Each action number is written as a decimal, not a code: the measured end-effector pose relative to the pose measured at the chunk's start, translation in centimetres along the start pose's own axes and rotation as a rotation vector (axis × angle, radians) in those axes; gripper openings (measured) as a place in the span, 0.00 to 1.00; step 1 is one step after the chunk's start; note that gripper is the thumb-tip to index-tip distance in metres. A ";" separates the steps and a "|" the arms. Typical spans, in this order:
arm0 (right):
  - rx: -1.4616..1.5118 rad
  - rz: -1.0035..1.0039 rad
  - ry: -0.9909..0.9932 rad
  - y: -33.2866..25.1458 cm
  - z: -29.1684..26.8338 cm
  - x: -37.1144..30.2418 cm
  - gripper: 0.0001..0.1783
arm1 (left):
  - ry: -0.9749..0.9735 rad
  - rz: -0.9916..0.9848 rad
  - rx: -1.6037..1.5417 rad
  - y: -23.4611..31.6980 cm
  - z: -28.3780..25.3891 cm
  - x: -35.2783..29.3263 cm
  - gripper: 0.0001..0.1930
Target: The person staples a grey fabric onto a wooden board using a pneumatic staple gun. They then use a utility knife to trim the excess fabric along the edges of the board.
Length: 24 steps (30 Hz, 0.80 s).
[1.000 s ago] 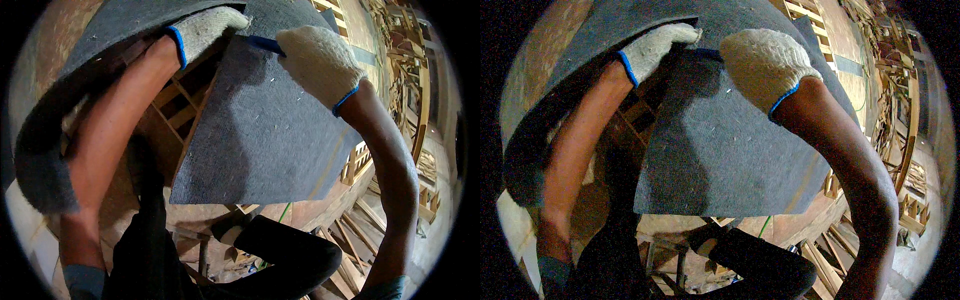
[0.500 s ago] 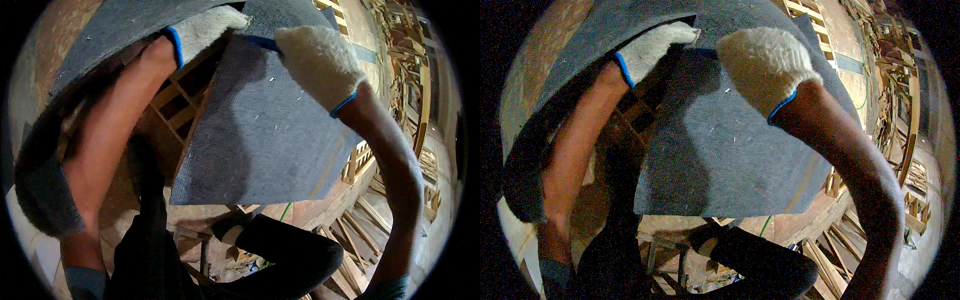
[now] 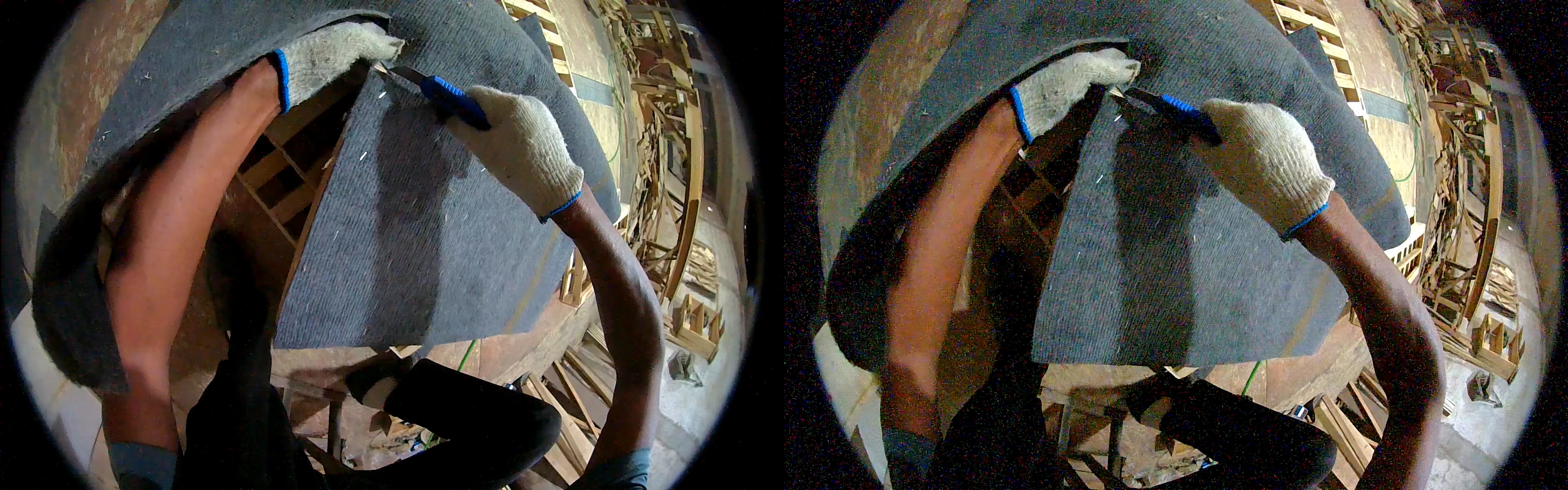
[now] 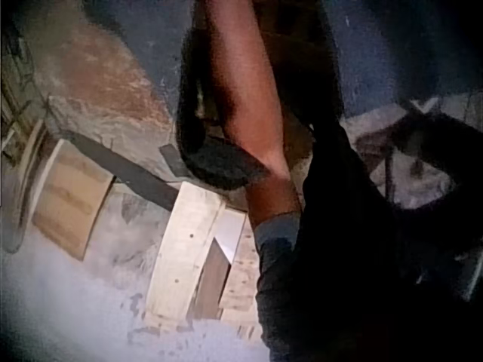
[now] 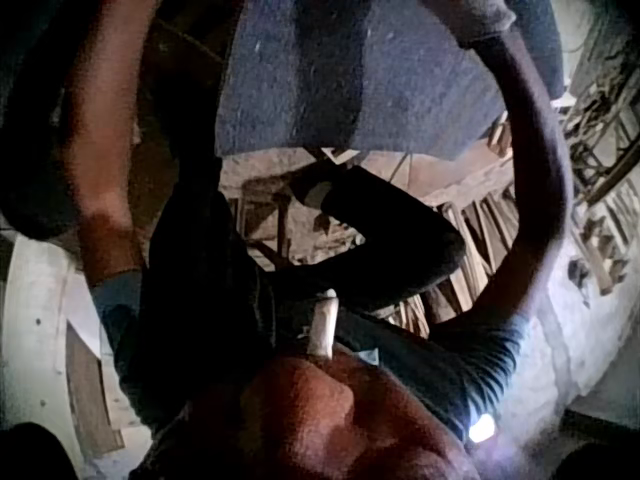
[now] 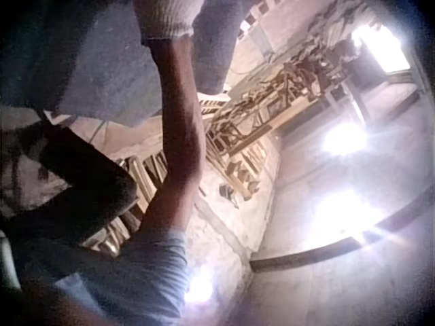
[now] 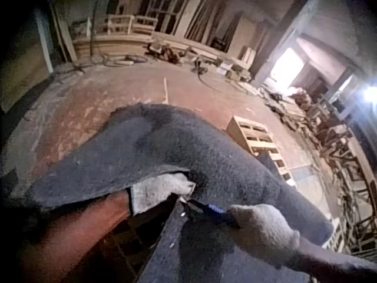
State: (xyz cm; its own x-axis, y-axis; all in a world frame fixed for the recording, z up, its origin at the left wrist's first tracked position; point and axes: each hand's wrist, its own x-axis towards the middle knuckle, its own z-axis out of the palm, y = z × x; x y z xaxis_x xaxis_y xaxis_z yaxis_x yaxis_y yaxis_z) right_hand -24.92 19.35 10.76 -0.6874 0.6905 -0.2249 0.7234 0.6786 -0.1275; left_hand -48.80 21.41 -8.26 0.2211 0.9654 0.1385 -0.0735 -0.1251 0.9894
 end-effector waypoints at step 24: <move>-0.029 0.028 0.043 0.3 0.0 -0.2 0.14 | -0.007 0.059 0.015 0.3 0.6 0.2 0.14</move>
State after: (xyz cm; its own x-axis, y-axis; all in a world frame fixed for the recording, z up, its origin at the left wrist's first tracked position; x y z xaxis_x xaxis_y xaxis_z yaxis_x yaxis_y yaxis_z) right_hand -24.59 19.40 10.76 -0.6699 0.7188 -0.1861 0.7403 0.6658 -0.0932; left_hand -48.23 21.44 -7.92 0.2236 0.9546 0.1970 -0.0718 -0.1855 0.9800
